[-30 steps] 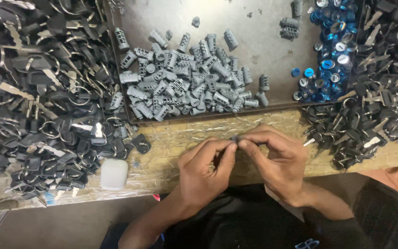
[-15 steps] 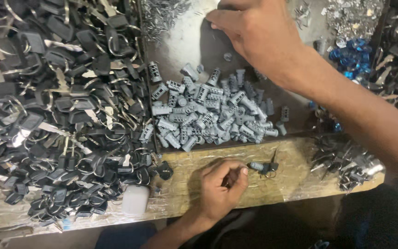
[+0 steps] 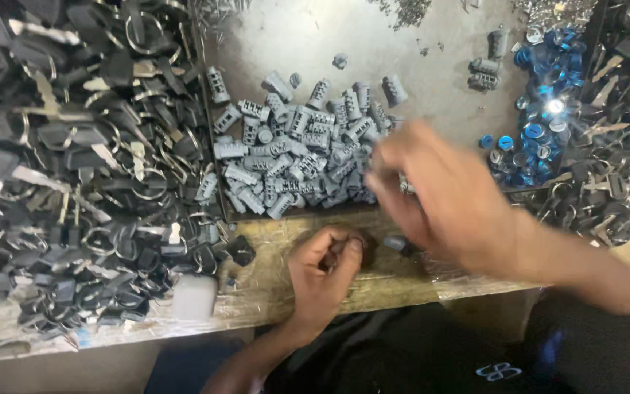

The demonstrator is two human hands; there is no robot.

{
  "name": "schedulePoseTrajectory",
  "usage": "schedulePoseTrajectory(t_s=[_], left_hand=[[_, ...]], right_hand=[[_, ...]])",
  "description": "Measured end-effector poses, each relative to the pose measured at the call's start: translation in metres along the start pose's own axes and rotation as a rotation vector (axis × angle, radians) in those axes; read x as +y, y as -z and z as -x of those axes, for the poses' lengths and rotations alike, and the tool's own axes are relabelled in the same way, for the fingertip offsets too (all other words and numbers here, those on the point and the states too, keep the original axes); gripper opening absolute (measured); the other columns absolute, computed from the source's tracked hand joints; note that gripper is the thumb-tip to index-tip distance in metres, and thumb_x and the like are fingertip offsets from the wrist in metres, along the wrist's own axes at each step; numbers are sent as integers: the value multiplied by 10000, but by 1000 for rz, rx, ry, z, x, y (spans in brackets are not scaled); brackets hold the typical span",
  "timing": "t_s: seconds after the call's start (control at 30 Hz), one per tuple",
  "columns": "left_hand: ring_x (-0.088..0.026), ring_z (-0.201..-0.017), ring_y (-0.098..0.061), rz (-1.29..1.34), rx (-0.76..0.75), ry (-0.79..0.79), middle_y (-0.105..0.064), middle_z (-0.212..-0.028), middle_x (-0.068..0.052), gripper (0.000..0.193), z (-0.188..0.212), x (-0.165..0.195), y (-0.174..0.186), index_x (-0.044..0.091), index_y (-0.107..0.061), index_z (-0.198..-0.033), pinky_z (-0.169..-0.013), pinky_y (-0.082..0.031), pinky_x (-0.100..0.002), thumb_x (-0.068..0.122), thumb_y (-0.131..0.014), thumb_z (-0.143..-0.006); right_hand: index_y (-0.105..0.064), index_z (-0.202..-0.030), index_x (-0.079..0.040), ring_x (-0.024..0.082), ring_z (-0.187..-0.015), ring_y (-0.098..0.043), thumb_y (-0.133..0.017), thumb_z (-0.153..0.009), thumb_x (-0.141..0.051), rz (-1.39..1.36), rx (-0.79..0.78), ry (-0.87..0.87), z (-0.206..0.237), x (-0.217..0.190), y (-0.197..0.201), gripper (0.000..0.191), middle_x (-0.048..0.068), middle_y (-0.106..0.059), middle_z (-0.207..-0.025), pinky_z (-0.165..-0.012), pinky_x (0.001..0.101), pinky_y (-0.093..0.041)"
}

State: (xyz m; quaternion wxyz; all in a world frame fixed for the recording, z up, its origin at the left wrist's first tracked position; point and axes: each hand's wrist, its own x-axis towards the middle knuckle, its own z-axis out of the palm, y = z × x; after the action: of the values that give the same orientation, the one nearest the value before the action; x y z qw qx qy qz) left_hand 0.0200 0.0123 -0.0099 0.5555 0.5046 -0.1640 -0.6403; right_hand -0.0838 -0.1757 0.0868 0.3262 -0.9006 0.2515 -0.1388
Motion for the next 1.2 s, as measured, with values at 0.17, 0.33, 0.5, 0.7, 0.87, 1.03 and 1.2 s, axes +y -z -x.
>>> schedulePoseTrajectory(t_s=[0.17,0.33,0.5,0.7,0.87,1.03,1.2], left_hand=[[-13,-590,-448,356,38,101,-611,-763,28,97,13,-2,-20,-57,-691,-1054,-507,-326,-215,-11,-613,-1019],[-1,-579,-417,358,22,89,-574,-732,31,142,26,-2,-27,-81,-697,-1109,-504,-299,-204,10,-607,-1047],[-28,-598,-471,210,31,75,-605,-752,15,159,35,-9,-30,-77,-704,-1122,-510,-342,-226,3,-615,-1017],[-9,-578,-434,222,-113,57,-592,-743,27,139,27,12,-21,-82,-733,-1084,-501,-323,-197,-9,-626,-1032],[-25,-669,-522,-324,-235,-40,-668,-806,20,111,9,32,-11,-64,-760,-1018,-559,-393,-212,-6,-675,-978],[-33,-662,-508,-362,-243,-63,-630,-778,14,130,-5,29,-13,-54,-770,-1046,-567,-390,-215,-13,-698,-945],[-42,-628,-458,-261,-149,-44,-595,-758,-7,65,-6,21,-16,-50,-746,-946,-542,-334,-221,0,-707,-928]], right_hand=[[-569,-1072,-72,296,-820,-691,-782,-868,-78,-46,136,-167,105,-38,-52,295,112,-660,-971,-663,373,-558],[-553,-1145,2,284,-757,-682,-767,-940,-26,-17,398,-271,142,-49,-84,297,129,-652,-952,-617,378,-539],[-594,-1058,1,281,-719,-680,-764,-914,6,94,579,-192,137,-55,-88,224,123,-661,-894,-611,372,-542],[-656,-1067,17,286,-785,-721,-798,-898,6,6,569,-142,140,-46,-78,222,133,-690,-957,-687,359,-577],[-695,-1152,39,278,-807,-708,-717,-745,72,-109,377,-105,141,-36,-55,409,170,-715,-1013,-669,356,-546],[-706,-1158,32,243,-823,-720,-686,-788,108,-198,378,-149,135,-31,-51,379,151,-723,-1025,-695,338,-582],[-804,-1062,-58,138,-665,-711,-675,-835,-11,-529,74,-391,127,16,3,265,80,-812,-904,-545,274,-528]])
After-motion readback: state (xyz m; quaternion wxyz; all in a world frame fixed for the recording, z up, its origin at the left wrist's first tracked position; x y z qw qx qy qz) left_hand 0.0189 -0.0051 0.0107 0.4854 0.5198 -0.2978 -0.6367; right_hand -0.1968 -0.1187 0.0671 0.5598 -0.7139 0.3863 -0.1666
